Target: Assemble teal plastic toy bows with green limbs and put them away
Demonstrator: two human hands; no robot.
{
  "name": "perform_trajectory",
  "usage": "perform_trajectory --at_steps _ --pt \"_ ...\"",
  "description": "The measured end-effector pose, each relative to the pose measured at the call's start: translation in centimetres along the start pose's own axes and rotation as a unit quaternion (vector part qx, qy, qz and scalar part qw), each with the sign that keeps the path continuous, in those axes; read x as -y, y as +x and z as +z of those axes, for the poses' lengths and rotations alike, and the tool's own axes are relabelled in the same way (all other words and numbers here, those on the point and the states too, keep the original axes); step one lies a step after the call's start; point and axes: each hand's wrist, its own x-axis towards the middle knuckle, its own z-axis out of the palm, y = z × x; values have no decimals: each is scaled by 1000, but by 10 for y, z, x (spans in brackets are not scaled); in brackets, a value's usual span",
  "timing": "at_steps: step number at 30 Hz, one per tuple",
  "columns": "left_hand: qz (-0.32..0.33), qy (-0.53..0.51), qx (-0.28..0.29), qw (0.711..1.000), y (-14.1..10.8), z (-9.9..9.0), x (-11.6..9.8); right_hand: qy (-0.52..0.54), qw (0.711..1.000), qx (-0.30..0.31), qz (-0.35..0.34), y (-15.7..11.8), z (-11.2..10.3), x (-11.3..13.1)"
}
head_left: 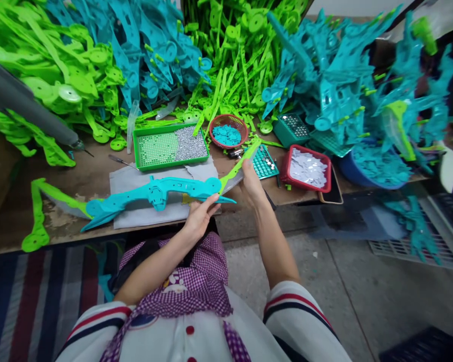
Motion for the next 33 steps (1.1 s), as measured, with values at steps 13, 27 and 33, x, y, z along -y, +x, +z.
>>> perform_trajectory --at_steps 13,27,33 --pt "109 282 93 949 23 -33 -12 -31 993 20 -115 -20 -2 20" --pt "496 752 -19 434 -44 -149 -134 16 995 -34 -88 -18 6 -11" --pt "555 738 -10 384 -34 -164 -138 69 991 -80 -83 -42 21 -7"
